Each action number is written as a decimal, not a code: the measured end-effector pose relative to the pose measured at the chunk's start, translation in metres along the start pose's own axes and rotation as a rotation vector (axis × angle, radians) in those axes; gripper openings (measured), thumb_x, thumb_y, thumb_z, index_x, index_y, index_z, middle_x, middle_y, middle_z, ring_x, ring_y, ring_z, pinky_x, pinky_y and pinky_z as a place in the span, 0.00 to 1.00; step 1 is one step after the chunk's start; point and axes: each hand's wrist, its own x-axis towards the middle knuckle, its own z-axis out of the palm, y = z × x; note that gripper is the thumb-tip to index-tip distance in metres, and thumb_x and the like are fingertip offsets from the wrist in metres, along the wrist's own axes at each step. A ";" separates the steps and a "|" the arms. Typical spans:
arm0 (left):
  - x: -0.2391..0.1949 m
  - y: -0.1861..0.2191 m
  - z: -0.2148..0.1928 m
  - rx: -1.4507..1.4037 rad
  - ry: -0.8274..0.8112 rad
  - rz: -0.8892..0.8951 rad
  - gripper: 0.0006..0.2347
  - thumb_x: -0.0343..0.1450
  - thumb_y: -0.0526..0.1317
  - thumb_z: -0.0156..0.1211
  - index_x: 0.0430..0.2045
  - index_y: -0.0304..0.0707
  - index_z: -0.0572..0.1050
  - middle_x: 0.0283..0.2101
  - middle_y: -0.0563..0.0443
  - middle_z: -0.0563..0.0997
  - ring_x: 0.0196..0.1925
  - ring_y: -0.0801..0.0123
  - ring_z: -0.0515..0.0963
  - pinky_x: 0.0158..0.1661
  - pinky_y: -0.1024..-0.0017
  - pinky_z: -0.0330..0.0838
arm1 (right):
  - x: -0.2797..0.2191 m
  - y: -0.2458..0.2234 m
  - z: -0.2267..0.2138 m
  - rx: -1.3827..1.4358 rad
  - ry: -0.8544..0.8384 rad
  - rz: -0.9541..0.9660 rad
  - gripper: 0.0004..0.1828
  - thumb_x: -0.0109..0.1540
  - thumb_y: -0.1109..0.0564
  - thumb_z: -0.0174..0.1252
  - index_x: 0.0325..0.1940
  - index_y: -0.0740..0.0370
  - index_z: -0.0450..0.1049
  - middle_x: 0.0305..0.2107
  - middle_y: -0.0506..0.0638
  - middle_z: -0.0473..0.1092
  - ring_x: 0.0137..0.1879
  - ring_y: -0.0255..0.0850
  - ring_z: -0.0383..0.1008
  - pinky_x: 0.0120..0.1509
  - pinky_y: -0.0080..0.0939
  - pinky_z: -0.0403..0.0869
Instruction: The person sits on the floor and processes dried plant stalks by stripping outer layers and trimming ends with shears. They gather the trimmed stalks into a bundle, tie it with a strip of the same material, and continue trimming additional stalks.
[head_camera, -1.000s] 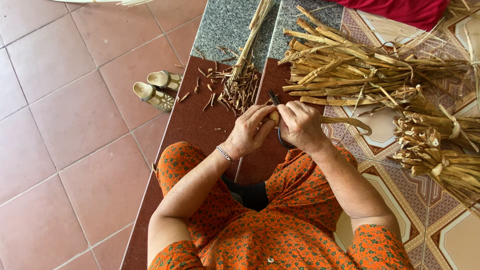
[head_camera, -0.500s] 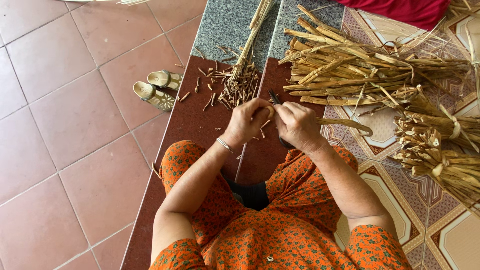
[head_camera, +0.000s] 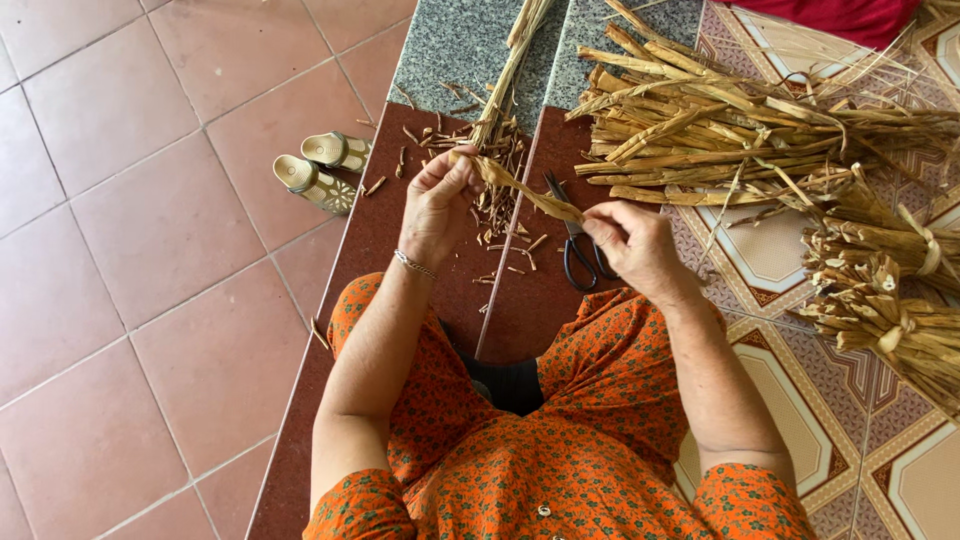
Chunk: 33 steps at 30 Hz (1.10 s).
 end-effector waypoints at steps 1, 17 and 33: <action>0.000 -0.003 0.005 -0.052 -0.002 0.032 0.05 0.80 0.34 0.60 0.47 0.35 0.80 0.39 0.51 0.81 0.44 0.69 0.80 0.55 0.63 0.76 | 0.000 0.002 0.008 -0.022 -0.023 0.026 0.09 0.68 0.55 0.62 0.42 0.65 0.79 0.26 0.51 0.77 0.24 0.33 0.73 0.22 0.31 0.71; 0.039 -0.015 -0.056 -0.050 0.309 0.055 0.08 0.80 0.39 0.48 0.35 0.35 0.72 0.19 0.61 0.64 0.17 0.81 0.57 0.15 0.80 0.50 | -0.027 -0.091 0.105 0.278 0.017 -0.040 0.19 0.75 0.48 0.51 0.38 0.62 0.75 0.23 0.50 0.74 0.27 0.37 0.77 0.28 0.37 0.72; 0.021 0.022 -0.024 0.309 0.285 0.010 0.07 0.80 0.44 0.54 0.48 0.46 0.76 0.21 0.63 0.64 0.19 0.82 0.60 0.19 0.80 0.54 | -0.051 0.231 0.066 -0.485 0.007 0.525 0.15 0.69 0.54 0.58 0.58 0.62 0.75 0.59 0.59 0.71 0.66 0.55 0.67 0.72 0.58 0.68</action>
